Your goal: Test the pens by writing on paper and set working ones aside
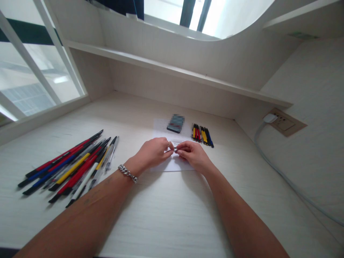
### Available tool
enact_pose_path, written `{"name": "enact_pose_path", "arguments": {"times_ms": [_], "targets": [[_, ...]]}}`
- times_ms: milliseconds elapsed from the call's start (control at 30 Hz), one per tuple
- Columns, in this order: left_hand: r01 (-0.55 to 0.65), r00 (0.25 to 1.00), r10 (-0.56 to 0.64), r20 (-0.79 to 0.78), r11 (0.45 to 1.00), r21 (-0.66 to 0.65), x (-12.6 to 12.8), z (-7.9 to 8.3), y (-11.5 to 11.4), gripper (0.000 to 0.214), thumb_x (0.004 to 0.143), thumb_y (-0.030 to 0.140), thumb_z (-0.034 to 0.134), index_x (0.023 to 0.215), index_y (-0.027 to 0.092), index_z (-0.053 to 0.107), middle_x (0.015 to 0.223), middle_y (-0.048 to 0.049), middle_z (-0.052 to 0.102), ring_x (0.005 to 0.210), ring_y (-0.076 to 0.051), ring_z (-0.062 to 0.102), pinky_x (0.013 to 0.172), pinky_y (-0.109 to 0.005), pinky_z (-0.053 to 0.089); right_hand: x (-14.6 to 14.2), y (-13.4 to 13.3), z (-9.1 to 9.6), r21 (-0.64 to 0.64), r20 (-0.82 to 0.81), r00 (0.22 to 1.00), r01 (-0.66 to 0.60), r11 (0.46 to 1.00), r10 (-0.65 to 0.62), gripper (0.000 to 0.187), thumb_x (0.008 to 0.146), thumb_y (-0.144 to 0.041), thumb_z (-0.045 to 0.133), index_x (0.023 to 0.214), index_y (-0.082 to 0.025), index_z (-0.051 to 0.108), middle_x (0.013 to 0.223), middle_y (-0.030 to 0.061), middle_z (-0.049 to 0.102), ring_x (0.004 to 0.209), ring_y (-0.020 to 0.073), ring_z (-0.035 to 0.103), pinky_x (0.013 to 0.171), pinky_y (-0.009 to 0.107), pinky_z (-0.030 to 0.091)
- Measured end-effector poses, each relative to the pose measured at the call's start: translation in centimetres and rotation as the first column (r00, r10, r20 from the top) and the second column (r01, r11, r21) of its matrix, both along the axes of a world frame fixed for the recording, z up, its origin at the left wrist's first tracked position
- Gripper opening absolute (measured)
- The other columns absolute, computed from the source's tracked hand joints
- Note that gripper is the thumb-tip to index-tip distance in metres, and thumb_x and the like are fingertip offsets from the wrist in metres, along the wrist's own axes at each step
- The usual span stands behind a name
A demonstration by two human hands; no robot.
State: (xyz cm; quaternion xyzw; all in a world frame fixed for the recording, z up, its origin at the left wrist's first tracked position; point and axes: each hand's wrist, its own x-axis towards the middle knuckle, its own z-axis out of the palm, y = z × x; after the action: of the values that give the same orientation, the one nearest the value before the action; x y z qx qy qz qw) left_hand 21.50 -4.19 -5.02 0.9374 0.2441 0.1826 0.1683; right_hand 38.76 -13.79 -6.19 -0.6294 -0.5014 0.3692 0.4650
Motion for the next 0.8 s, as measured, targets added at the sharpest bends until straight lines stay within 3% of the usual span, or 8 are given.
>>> {"name": "enact_pose_path", "arguments": {"times_ms": [167,333,467,600,800], "targets": [[-0.038,0.999,0.039,0.005,0.996,-0.081,-0.3,-0.2,0.8,0.027,0.084,0.039,0.057,0.094,0.023,0.075,0.083,-0.0061,0.071,0.073,-0.019,0.062,0.065,-0.028,0.043,0.5,-0.1,-0.3,0.202,0.396,0.904,0.087,0.975,-0.163,0.014,0.075,-0.016,0.066,0.085,-0.022,0.073,0.09,0.0032,0.073,0.083,0.0177,0.065,0.083,0.033,0.048],[-0.015,1.0,0.017,0.011,0.993,-0.119,-0.3,-0.4,1.0,0.028,0.085,0.039,0.056,0.095,0.023,0.076,0.083,-0.0062,0.072,0.074,-0.019,0.063,0.067,-0.028,0.044,0.5,0.2,-1.3,0.199,0.568,0.81,0.035,0.979,-0.144,0.025,0.077,-0.013,0.063,0.094,-0.027,0.075,0.094,0.003,0.074,0.083,0.0188,0.064,0.085,0.035,0.047],[-0.006,1.0,0.009,0.021,0.993,-0.121,-0.3,-0.3,0.9,0.029,0.085,0.039,0.055,0.096,0.023,0.076,0.083,-0.0062,0.072,0.073,-0.019,0.063,0.065,-0.029,0.043,0.5,0.2,-1.5,0.2,0.615,0.773,0.035,0.979,-0.153,0.028,0.078,-0.013,0.064,0.1,-0.028,0.074,0.096,0.0036,0.073,0.08,0.0188,0.063,0.083,0.035,0.047],[0.02,0.998,-0.012,0.057,0.991,-0.136,-0.3,-0.3,0.8,0.029,0.086,0.038,0.055,0.096,0.022,0.076,0.085,-0.0063,0.073,0.074,-0.019,0.063,0.066,-0.029,0.044,0.3,0.0,-1.0,0.284,0.567,0.812,-0.036,0.958,-0.138,0.027,0.08,-0.016,0.065,0.103,-0.027,0.072,0.101,0.0031,0.072,0.08,0.0173,0.063,0.082,0.033,0.047],[0.088,0.993,-0.064,0.101,0.962,-0.258,-0.1,-0.2,0.5,0.027,0.087,0.037,0.054,0.092,0.022,0.076,0.088,-0.0047,0.075,0.078,-0.018,0.065,0.067,-0.027,0.045,-0.6,0.1,-0.4,0.281,0.569,0.82,-0.122,0.952,-0.063,0.016,0.083,-0.018,0.064,0.089,-0.028,0.074,0.09,0.0025,0.073,0.085,0.0189,0.063,0.079,0.032,0.046]]}}
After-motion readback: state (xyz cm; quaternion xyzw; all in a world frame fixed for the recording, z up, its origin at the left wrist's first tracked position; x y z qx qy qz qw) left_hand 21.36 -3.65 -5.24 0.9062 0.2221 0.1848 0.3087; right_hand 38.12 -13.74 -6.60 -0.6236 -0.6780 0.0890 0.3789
